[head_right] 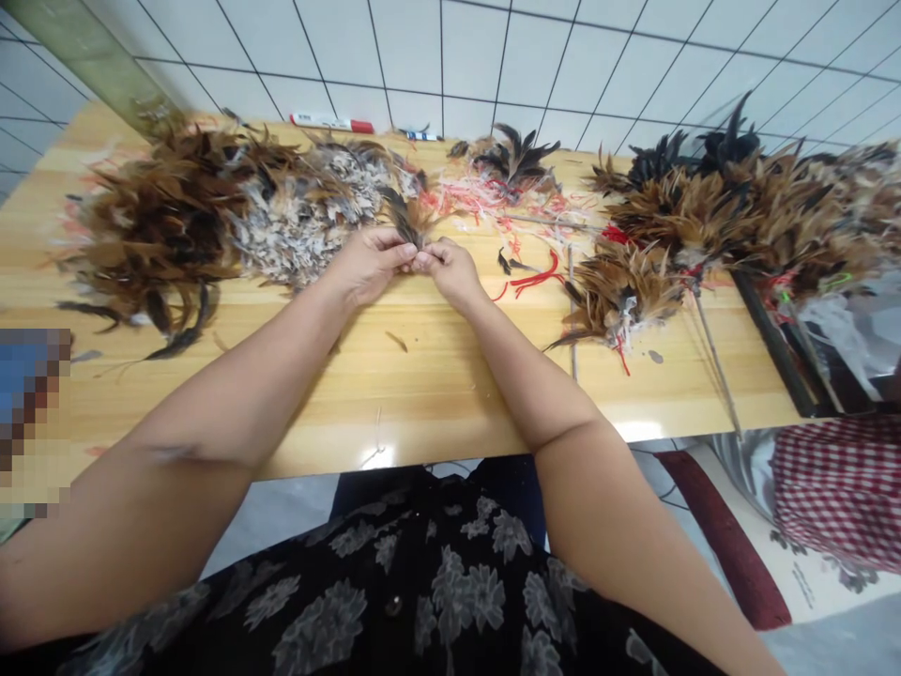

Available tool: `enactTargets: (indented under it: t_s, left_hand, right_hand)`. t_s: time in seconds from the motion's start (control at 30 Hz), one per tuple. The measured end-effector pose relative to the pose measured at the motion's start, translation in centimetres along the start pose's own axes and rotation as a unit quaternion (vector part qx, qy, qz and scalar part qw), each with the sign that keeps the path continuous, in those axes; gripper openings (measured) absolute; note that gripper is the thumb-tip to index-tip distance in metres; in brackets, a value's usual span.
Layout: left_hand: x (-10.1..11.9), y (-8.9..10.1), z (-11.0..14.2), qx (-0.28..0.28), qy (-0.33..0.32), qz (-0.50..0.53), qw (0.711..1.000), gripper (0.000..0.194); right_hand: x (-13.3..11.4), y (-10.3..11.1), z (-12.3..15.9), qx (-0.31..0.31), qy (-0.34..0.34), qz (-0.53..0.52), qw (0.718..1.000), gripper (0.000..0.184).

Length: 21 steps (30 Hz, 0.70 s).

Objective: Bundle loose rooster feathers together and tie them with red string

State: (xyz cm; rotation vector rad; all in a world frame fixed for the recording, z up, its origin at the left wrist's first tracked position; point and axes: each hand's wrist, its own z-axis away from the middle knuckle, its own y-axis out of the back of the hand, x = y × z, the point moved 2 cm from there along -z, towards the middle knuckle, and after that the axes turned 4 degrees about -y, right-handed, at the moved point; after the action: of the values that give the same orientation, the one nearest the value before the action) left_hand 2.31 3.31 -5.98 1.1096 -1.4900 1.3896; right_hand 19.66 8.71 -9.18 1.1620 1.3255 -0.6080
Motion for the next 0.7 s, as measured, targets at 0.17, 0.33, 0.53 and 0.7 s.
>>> enactTargets:
  t_s: [0.17, 0.33, 0.53, 0.7]
  left_hand:
    - [0.8, -0.3, 0.6, 0.003, 0.050, 0.042, 0.998, 0.046]
    - [1.0, -0.7, 0.5, 0.042, 0.062, 0.076, 0.994, 0.050]
    - [1.8, -1.2, 0.7, 0.078, 0.076, 0.127, 0.986, 0.052]
    - [2.3, -2.1, 1.3, 0.090, 0.101, 0.158, 0.978, 0.053]
  right_hand:
    - [-0.5, -0.1, 0.3, -0.032, -0.007, -0.064, 0.997, 0.078]
    - [-1.5, 0.0, 0.8, -0.026, -0.027, -0.078, 0.996, 0.074]
    - [-1.7, 0.0, 1.1, -0.016, -0.031, -0.152, 0.988, 0.087]
    - [-1.6, -0.3, 0.8, -0.016, -0.032, -0.155, 0.987, 0.086]
